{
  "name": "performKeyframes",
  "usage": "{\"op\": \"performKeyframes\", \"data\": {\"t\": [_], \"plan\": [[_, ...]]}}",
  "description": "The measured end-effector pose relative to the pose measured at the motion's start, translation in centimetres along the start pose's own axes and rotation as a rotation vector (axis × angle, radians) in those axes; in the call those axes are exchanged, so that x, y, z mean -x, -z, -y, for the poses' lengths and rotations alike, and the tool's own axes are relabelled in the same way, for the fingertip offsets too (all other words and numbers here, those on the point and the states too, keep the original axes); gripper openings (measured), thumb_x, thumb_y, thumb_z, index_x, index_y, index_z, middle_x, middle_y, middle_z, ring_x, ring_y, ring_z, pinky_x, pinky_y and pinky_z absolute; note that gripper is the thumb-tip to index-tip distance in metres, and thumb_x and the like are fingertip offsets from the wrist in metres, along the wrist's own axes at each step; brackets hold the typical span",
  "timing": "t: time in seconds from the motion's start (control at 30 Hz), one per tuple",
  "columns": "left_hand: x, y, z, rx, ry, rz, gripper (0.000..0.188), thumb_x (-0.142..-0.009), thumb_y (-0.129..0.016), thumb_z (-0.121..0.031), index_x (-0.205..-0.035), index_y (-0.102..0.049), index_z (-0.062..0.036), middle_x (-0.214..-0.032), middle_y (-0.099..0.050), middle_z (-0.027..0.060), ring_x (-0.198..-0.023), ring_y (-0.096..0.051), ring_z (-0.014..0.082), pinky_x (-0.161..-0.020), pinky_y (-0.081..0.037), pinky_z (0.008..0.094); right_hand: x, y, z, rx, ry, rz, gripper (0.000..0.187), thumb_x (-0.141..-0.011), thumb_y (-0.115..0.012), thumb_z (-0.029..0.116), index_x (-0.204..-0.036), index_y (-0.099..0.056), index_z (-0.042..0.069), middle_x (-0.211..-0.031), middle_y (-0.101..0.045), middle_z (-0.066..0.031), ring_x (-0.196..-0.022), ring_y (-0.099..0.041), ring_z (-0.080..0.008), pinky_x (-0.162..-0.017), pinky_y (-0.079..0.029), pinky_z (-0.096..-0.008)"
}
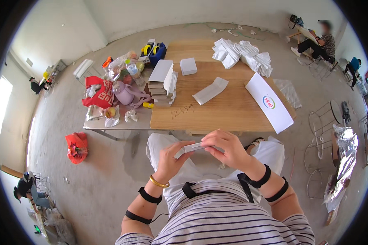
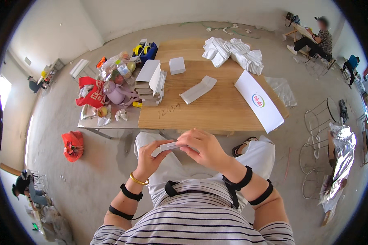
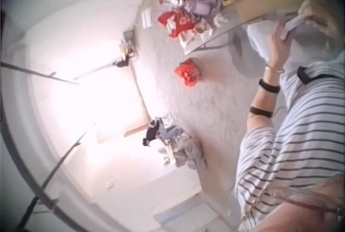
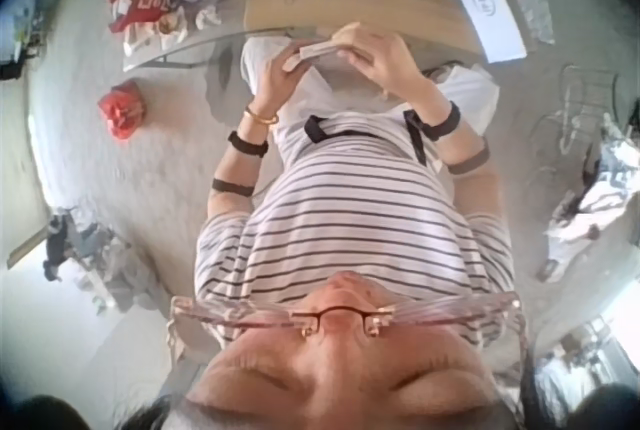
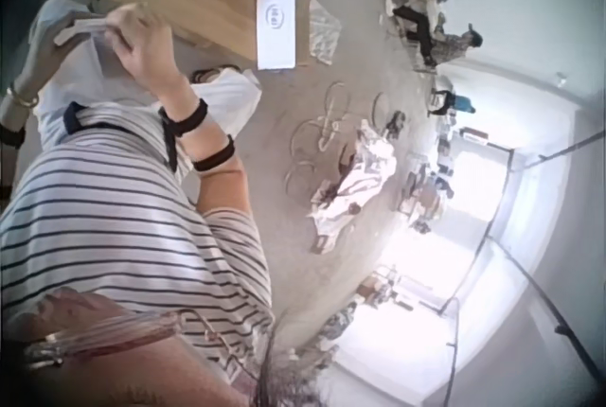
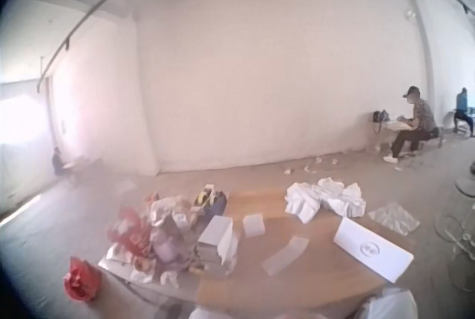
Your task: The person is folding thin, white, rectangular plastic sheets into smaller rectangular shapes.
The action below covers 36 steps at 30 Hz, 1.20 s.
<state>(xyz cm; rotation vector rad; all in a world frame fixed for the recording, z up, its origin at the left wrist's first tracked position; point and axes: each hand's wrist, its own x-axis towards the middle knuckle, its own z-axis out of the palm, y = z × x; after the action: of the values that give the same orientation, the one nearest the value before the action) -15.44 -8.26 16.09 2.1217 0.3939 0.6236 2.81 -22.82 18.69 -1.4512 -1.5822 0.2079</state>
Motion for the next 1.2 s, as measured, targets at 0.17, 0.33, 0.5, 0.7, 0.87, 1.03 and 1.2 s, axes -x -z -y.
{"op": "performKeyframes", "data": {"t": [0.17, 0.33, 0.5, 0.7, 0.87, 1.03, 1.2], "plan": [[-2.2, 0.6, -2.8, 0.0, -0.095, -0.003, 0.033, -0.078, -0.077, -0.003, -0.111, -0.071, -0.0055, -0.096, -0.073, 0.013, -0.08, -0.07, 0.0294, -0.071, -0.054, 0.0321, -0.7, 1.7, 0.4, 0.149, 0.179, -0.141, 0.025, -0.077, -0.076, -0.002, -0.098, -0.07, 0.009, -0.102, -0.068, -0.0056, -0.086, -0.067, -0.0248, -0.068, -0.055, -0.0343], [-2.4, 0.6, -3.4, -0.006, -0.091, 0.016, 0.032, -0.079, -0.076, -0.002, -0.11, -0.071, -0.004, -0.097, -0.073, 0.0127, -0.081, -0.071, 0.0282, -0.072, -0.054, 0.0312, -0.3, 2.2, 0.2, 0.142, 0.156, -0.136, 0.025, -0.078, -0.076, 0.004, -0.102, -0.07, 0.011, -0.106, -0.068, -0.0033, -0.088, -0.066, -0.0236, -0.074, -0.055, -0.0339], [-3.3, 0.7, -3.2, 0.015, -0.094, -0.053, 0.03, -0.079, -0.076, -0.001, -0.108, -0.071, -0.003, -0.101, -0.073, 0.0124, -0.089, -0.071, 0.028, -0.079, -0.054, 0.0325, -0.5, 2.7, 0.1, -0.356, -0.208, -0.202, 0.035, -0.082, -0.078, 0.009, -0.115, -0.065, 0.006, -0.113, -0.067, -0.0062, -0.099, -0.065, -0.0214, -0.085, -0.052, -0.0327], [-5.2, 0.7, -3.4, -0.097, -0.253, -0.189, 0.023, -0.081, -0.074, 0.0, -0.103, -0.07, -0.0003, -0.104, -0.073, 0.011, -0.091, -0.07, 0.0212, -0.084, -0.052, 0.0292, 0.0, 3.4, -1.6, -0.269, -0.196, -0.18, 0.028, -0.09, -0.072, 0.013, -0.115, -0.063, 0.003, -0.109, -0.066, -0.0063, -0.1, -0.062, -0.0179, -0.089, -0.048, -0.0313], [-4.6, 1.1, -2.4, -0.002, -0.064, -0.28, 0.024, -0.079, -0.075, 0.001, -0.102, -0.071, -0.0005, -0.099, -0.072, 0.0118, -0.09, -0.069, 0.0249, -0.083, -0.051, 0.031, 0.6, 3.8, -3.0, -1.289, -0.527, -0.228, 0.017, -0.101, -0.058, 0.025, -0.094, -0.063, 0.01, -0.091, -0.059, 0.0007, -0.085, -0.054, -0.0116, -0.08, -0.045, -0.0259], [-3.9, 0.8, -1.0, 0.045, -0.052, -0.295, 0.021, -0.081, -0.075, -0.002, -0.101, -0.071, -0.0007, -0.096, -0.072, 0.0105, -0.085, -0.067, 0.0226, -0.08, -0.05, 0.0299, 0.0, 4.3, -1.6, -1.427, -0.496, -0.177, 0.024, -0.099, -0.06, 0.027, -0.082, -0.053, 0.011, -0.084, -0.053, 0.0004, -0.081, -0.051, -0.0139, -0.078, -0.043, -0.0292], [-3.8, 0.3, -0.6, -0.027, -0.066, -0.292, 0.022, -0.08, -0.076, -0.003, -0.101, -0.071, -0.0023, -0.096, -0.072, 0.0105, -0.083, -0.067, 0.0239, -0.079, -0.05, 0.0306, 0.3, 4.4, -1.5, -1.44, -0.455, -0.158, 0.027, -0.098, -0.06, 0.029, -0.082, -0.052, 0.01, -0.084, -0.051, -0.0008, -0.082, -0.051, -0.0143, -0.078, -0.042, -0.0292]]}}
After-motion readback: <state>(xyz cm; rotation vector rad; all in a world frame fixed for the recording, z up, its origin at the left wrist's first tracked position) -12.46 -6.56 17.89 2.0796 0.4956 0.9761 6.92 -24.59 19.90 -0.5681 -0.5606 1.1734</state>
